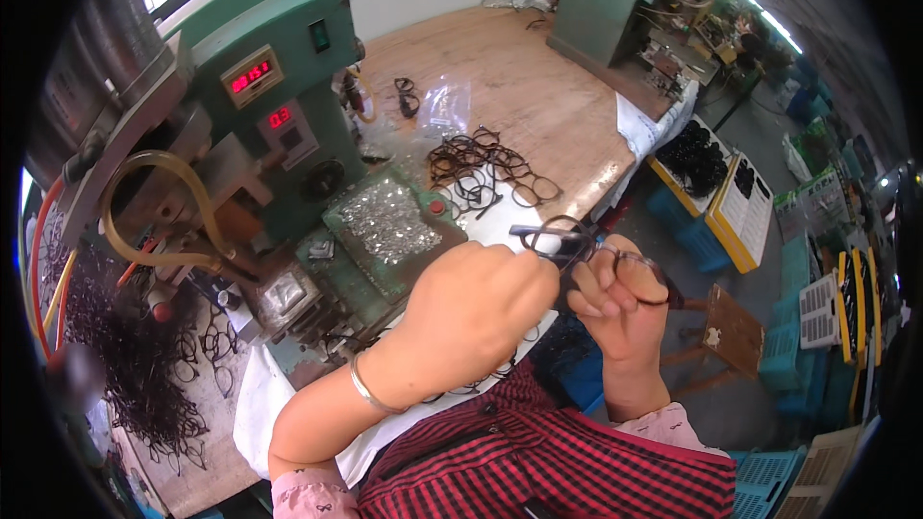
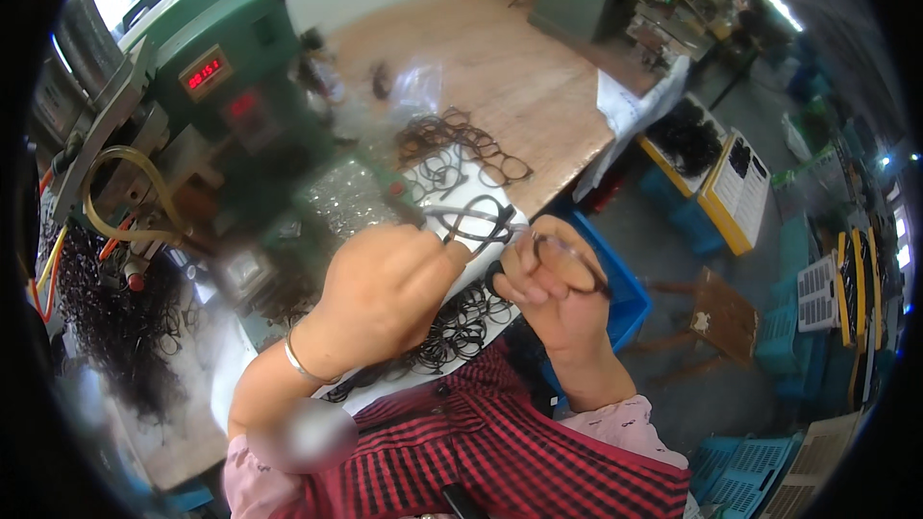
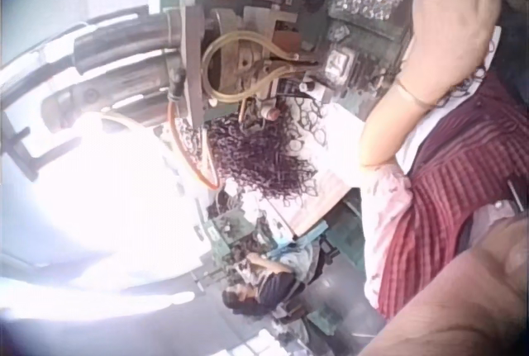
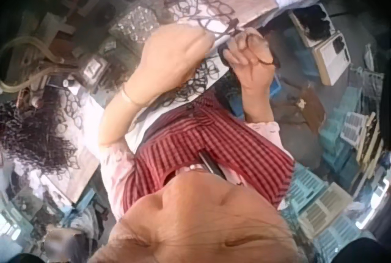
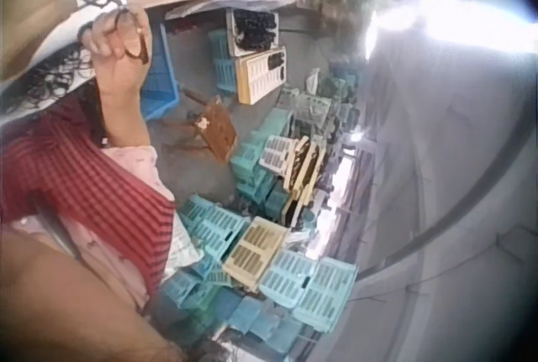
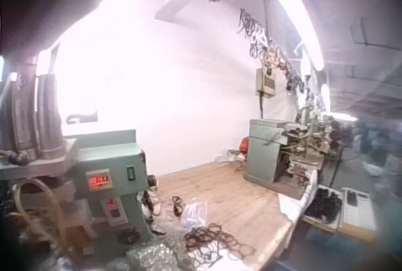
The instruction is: The person repeatedly picks up eyeglass frames and small transparent components from a tray, places them into a press machine, and removes the assembled units. The person handles the frames and components by hand throughout the process.
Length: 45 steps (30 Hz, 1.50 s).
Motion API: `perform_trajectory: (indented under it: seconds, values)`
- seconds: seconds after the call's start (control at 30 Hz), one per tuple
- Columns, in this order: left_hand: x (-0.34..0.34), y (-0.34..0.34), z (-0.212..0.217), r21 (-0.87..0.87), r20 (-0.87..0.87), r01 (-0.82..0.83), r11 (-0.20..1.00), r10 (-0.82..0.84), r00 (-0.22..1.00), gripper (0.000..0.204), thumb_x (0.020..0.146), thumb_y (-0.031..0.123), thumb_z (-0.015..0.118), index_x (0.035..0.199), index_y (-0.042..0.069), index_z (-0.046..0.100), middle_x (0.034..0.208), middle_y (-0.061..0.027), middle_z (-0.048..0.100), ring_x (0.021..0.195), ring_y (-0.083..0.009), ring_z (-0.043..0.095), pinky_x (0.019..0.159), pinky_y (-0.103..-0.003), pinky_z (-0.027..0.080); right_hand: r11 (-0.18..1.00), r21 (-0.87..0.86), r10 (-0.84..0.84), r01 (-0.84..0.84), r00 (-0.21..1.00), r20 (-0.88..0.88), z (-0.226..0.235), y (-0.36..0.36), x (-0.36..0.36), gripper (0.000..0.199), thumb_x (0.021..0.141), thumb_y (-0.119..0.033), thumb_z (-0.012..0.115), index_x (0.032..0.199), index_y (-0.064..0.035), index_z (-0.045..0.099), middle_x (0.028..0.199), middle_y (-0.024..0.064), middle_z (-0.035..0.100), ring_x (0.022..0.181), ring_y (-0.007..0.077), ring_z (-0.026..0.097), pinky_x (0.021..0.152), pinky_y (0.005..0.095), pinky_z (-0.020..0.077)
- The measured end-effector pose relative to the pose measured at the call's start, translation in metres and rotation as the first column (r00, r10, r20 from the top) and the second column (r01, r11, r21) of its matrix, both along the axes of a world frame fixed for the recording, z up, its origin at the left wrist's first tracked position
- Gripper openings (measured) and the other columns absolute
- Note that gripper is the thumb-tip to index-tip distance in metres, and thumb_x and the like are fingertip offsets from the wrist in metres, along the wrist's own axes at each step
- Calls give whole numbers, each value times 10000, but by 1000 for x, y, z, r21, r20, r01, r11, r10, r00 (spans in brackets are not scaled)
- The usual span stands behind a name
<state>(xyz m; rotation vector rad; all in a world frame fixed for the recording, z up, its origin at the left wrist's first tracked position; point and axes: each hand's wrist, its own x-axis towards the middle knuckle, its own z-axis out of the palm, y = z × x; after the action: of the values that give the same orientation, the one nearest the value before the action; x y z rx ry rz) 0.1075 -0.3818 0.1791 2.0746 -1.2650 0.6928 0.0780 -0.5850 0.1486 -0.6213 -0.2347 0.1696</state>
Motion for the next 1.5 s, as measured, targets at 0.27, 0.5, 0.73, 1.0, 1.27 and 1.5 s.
perform_trajectory:
  seconds: [0.27,0.5,0.73,1.0,1.27,1.5]
  values:
    - [-15,-3,1,-173,-604,272,947,-320,730,112,820,73,674,921,27,658,809,-129,633,770,-309,632,678,-367,506,816,240,-545,526,838,15,-19,-87,56,223,1022,-136,454,819,-58,504,569,-51,329,557,81,362,555,245,345]
    - [140,-6,-38,-68,-22,-649,758,649,760,206,907,206,606,847,24,682,972,-196,609,809,-343,646,695,-437,525,670,-410,-597,618,778,197,-43,-38,63,237,1014,-191,533,871,-15,599,642,-6,499,578,94,456,569,249,392]
    - [8,11,-9,-298,-866,-314,902,-117,485,287,934,153,647,1141,-46,652,1032,-139,702,915,-190,655,829,-307,523,83,-525,-125,847,532,838,-37,33,28,81,801,-71,711,818,-32,643,692,59,579,599,208,546,544,311,426]
    - [-113,112,-72,-489,-444,-456,744,237,864,142,807,-150,618,920,-66,631,1013,-159,705,870,-224,701,706,-279,545,472,-694,223,544,688,691,-62,98,54,260,700,-155,800,912,-48,696,812,88,659,754,318,611,705,399,488]
    - [-72,154,-66,1,209,-497,868,485,849,238,680,-64,708,866,30,595,1029,-116,711,959,-335,700,739,-380,594,-136,-547,243,826,563,790,-130,149,120,139,742,-113,741,856,-57,683,823,104,630,877,327,594,736,425,475]
    - [-66,164,-71,49,253,-491,870,465,848,142,684,60,706,787,73,610,1021,-72,696,716,-194,632,614,-304,549,-42,-604,120,796,604,788,-130,154,150,135,800,-174,644,852,-51,668,845,122,669,848,318,623,753,405,487]
